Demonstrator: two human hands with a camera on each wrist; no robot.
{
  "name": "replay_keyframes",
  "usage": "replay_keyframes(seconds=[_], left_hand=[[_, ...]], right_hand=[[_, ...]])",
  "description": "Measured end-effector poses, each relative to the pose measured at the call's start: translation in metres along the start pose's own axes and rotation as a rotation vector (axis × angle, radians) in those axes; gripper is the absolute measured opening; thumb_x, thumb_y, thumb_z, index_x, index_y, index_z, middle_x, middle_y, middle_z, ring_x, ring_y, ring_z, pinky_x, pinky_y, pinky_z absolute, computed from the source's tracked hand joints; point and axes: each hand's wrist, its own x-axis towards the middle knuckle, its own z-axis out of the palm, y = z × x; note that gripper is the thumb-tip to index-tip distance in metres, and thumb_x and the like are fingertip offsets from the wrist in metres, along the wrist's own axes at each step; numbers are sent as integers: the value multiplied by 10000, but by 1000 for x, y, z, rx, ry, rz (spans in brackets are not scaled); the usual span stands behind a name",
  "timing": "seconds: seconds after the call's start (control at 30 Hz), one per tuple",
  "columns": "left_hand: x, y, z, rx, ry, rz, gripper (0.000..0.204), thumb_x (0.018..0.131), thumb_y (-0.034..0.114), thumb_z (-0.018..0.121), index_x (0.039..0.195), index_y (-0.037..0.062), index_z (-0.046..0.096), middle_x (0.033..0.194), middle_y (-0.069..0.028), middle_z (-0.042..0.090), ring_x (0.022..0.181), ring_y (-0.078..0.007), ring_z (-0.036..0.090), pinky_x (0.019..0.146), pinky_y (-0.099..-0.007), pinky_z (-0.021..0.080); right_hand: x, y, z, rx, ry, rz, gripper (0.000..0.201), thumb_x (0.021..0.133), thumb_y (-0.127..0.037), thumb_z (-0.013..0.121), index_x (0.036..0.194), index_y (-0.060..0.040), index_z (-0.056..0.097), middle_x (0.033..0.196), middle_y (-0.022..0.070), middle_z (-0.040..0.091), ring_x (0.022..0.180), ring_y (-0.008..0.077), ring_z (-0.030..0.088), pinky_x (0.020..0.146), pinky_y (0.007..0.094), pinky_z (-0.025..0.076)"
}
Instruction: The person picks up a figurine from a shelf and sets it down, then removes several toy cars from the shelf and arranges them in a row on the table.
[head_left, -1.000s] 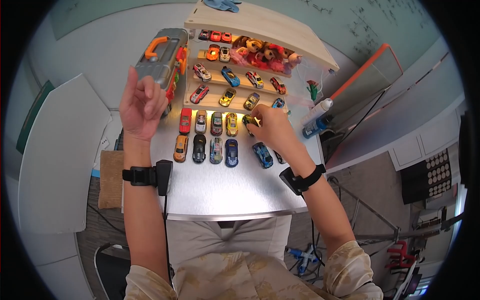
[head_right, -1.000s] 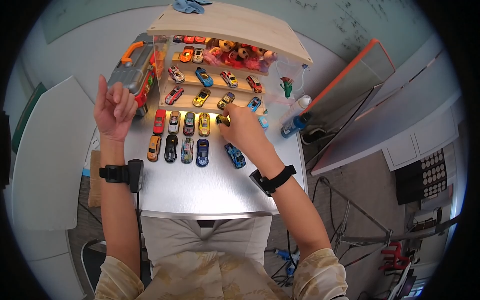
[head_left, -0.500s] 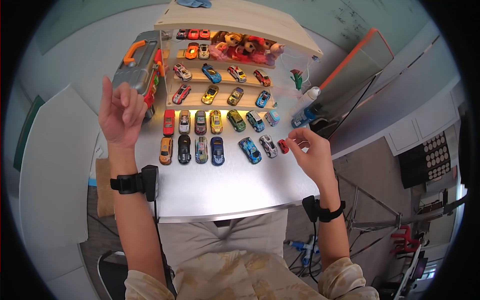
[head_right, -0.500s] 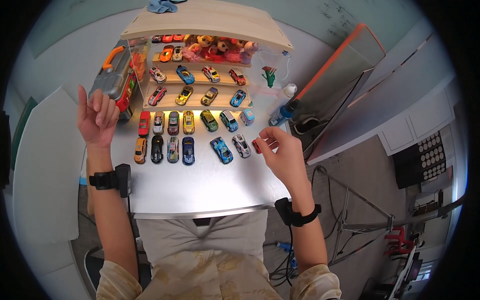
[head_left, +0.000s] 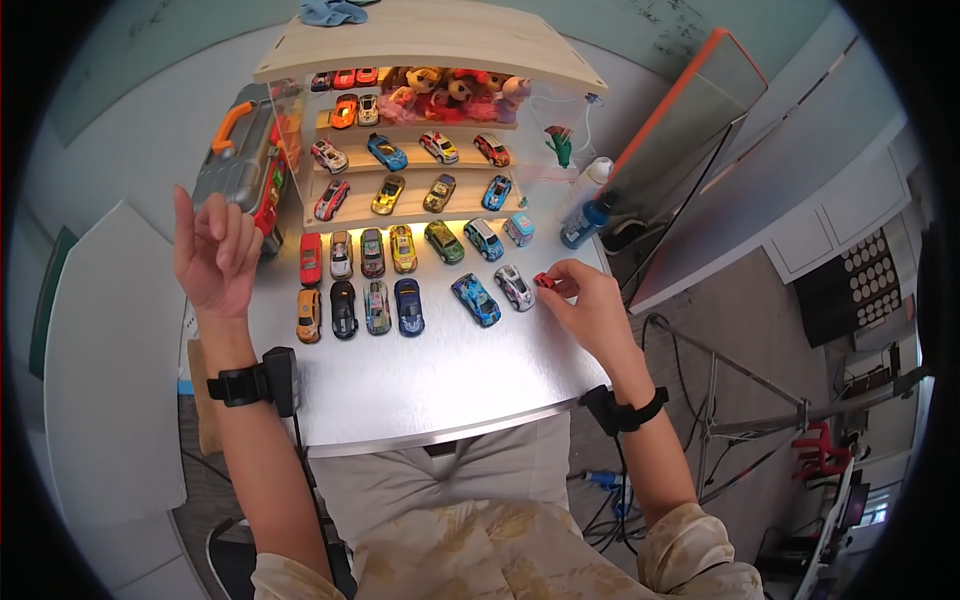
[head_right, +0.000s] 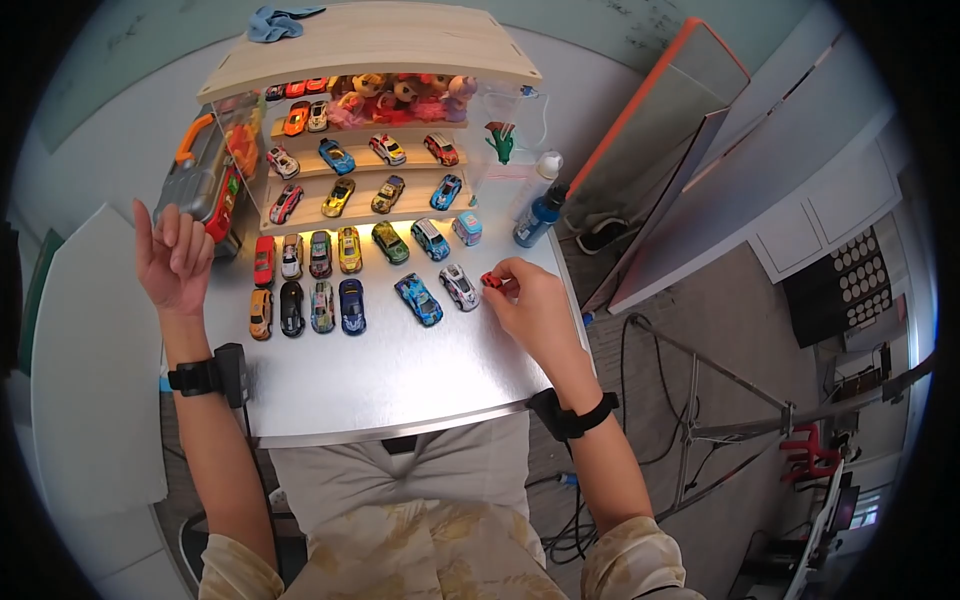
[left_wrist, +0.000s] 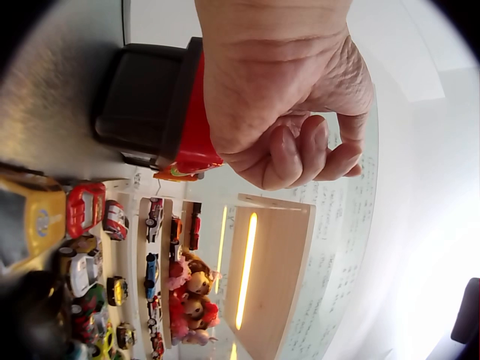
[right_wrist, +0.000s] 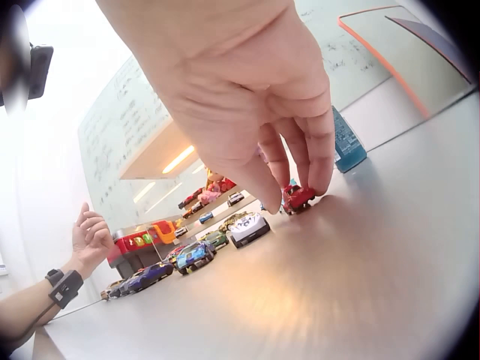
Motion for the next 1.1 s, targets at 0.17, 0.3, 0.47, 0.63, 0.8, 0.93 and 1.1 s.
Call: replay_keyframes(seconds=[0.17, 0.3, 0.47, 0.63, 0.8, 0.93, 1.1], left_hand=[[0, 0, 2, 9, 18, 5, 550, 1125, 480, 387, 724, 114, 476, 517, 23, 370, 454, -84, 282, 438, -243, 255], [0, 1, 2, 8, 10, 4, 549, 1125, 478, 390, 725, 112, 480, 515, 24, 367, 456, -83, 283, 438, -244, 255], [0, 1, 2, 4, -2, 2, 553, 1126, 480, 382, 729, 109, 483, 517, 22, 371, 459, -85, 284, 438, -245, 258], [0, 2, 0, -9, -42, 1, 555, 1128, 478, 375, 733, 105, 486, 523, 20, 374, 462, -84, 284, 442, -244, 262], [0, 1, 0, -10, -45, -7, 553, 1131, 471, 368, 741, 99, 489, 530, 16, 380, 465, -83, 285, 444, -246, 262], [0, 0, -3, -5, -53, -9, 554, 1134, 467, 356, 743, 97, 488, 534, 12, 377, 466, -86, 286, 445, -247, 262], [1, 1, -6, -22, -66, -12, 558, 1135, 466, 348, 745, 95, 491, 536, 10, 374, 471, -89, 291, 447, -247, 263]], right_hand=[[4, 1, 0, 2, -18, 15, 189, 867, -54, 768, 1008, 38, 683, 907, 147, 759, 799, 221, 751, 750, 323, 584], [3, 4, -3, -22, 33, 58, 170, 854, -59, 762, 984, 29, 696, 869, 162, 751, 763, 254, 744, 726, 342, 586], [1, 2, -6, -23, 6, 111, 193, 856, -86, 777, 986, 32, 697, 877, 164, 752, 760, 247, 742, 725, 345, 584], [8, -4, -19, -104, 17, 90, 238, 851, -117, 803, 1001, 36, 699, 917, 171, 754, 793, 251, 742, 729, 359, 583], [53, -15, -20, -82, 24, -119, 295, 844, -160, 814, 1023, 42, 696, 915, 204, 742, 820, 315, 738, 750, 394, 581], [90, -13, 1, -192, -73, -110, 285, 842, -169, 808, 1007, 34, 695, 889, 217, 736, 842, 362, 734, 773, 426, 580], [102, -7, 15, -239, -115, -87, 284, 834, -185, 811, 973, 31, 689, 854, 231, 727, 823, 385, 731, 770, 441, 580]])
